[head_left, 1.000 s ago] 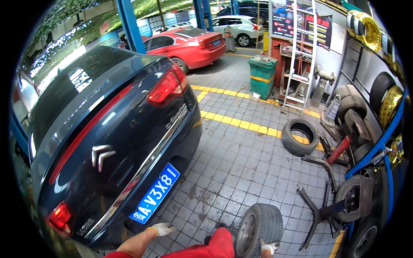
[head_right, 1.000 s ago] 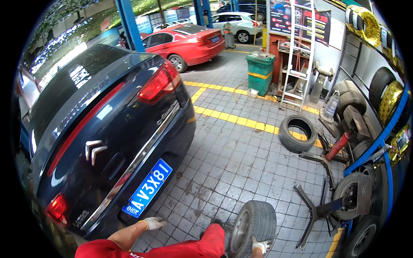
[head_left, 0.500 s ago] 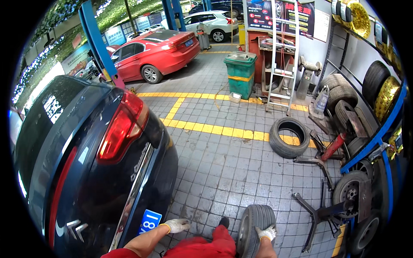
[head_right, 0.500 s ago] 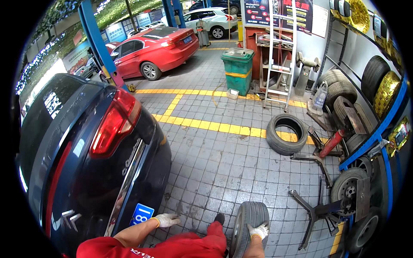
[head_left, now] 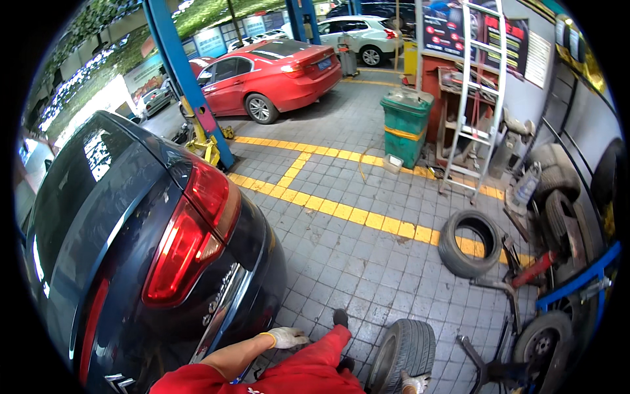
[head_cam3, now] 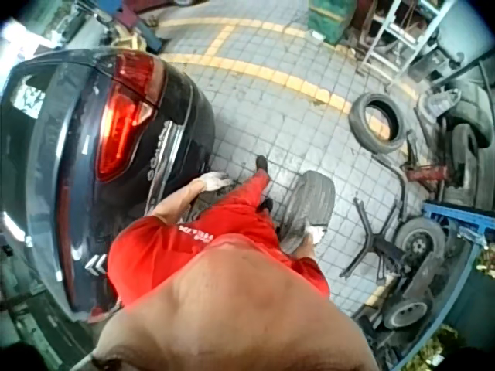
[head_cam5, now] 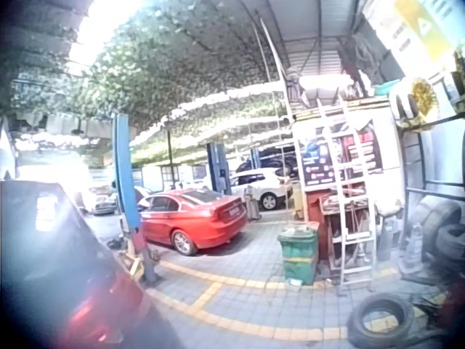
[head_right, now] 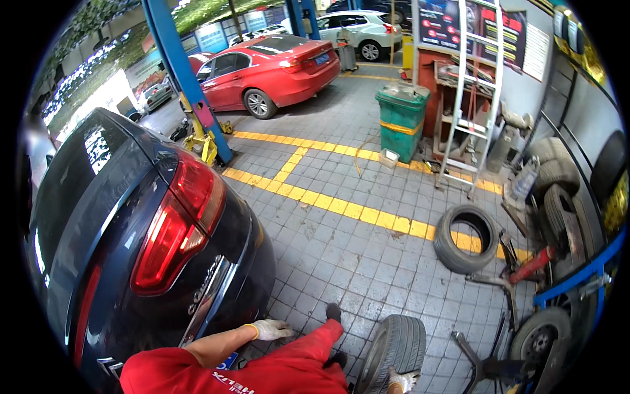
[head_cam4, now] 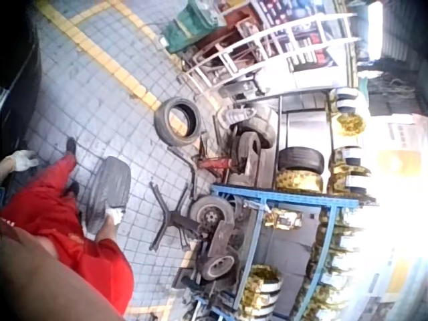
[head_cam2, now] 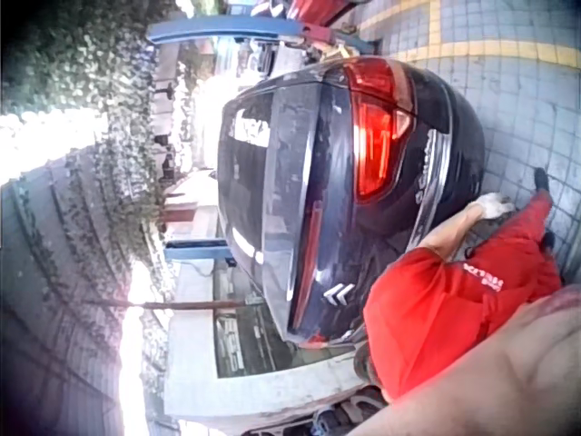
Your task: The person balances a car tire on a computer balancer, applies adhesive weights to the rim, and then removes the tire. They carry the tire across the garage and place it on the floor near a vehicle.
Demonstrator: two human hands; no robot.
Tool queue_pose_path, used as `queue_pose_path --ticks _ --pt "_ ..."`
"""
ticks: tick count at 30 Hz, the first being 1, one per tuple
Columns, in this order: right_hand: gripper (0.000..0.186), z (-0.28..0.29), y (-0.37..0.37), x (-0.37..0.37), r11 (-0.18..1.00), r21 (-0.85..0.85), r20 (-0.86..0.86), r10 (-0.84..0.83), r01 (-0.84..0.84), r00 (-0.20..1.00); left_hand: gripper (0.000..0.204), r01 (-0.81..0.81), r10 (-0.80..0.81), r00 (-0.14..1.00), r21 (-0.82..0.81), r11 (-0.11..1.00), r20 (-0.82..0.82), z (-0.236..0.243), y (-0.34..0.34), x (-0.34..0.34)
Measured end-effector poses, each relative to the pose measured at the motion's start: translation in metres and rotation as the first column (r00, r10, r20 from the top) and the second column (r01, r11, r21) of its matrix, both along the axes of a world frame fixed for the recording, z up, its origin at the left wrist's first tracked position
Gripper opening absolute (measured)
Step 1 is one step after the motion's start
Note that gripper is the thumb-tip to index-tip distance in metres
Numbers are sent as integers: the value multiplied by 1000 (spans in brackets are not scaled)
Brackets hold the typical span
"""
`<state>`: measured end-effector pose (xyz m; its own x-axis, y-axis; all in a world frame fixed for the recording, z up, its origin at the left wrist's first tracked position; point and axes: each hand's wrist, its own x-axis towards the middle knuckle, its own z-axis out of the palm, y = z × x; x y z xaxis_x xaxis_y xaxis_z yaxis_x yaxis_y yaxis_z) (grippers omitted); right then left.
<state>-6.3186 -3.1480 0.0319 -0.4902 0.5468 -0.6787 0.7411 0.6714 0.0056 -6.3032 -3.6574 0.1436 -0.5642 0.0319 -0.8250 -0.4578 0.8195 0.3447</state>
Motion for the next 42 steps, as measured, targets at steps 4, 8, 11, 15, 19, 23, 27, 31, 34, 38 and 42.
queue_pose_path --ticks 4,8,11,15,19,23,27,31,34,38,42 --pt "134 -7 -12 -116 988 113 31 106 -109 994 72 -30 37 993 65 997 -112 -12 -11 -87" --pt "145 -125 6 -191 999 15 -243 33 -30 969 68 -68 75 989 65 996 -125 9 -26 -147" --pt "145 -161 47 -250 948 -309 -323 -30 -76 946 68 -106 115 981 71 992 -155 3 -46 -179" --pt "144 -121 22 -271 981 -35 -141 -194 191 971 71 -138 143 980 48 989 -136 5 -65 -223" --pt "144 -114 9 -314 952 58 -124 -291 300 949 82 -214 215 976 32 976 -34 2 -76 -248" --pt "143 -129 -4 -391 990 121 -56 -67 73 996 83 -212 212 977 29 977 1 -4 -88 -275" --pt "139 -108 -77 -481 983 182 -101 -3 21 995 81 -250 250 968 14 968 -36 -24 -92 -332" --pt "121 -104 -117 -572 998 5 -168 68 -68 983 77 -145 145 989 55 988 7 10 -86 -420" --pt "111 -103 -106 -629 952 -252 -266 104 -173 958 74 -134 133 990 -14 991 -52 31 -95 -461" --pt "121 -143 -46 -649 955 -262 -116 -172 137 978 72 -238 232 963 -29 971 -139 48 -122 -527" --pt "140 -104 -95 -659 989 -89 -28 118 -120 993 71 -357 343 932 -125 926 -120 47 -147 -517"
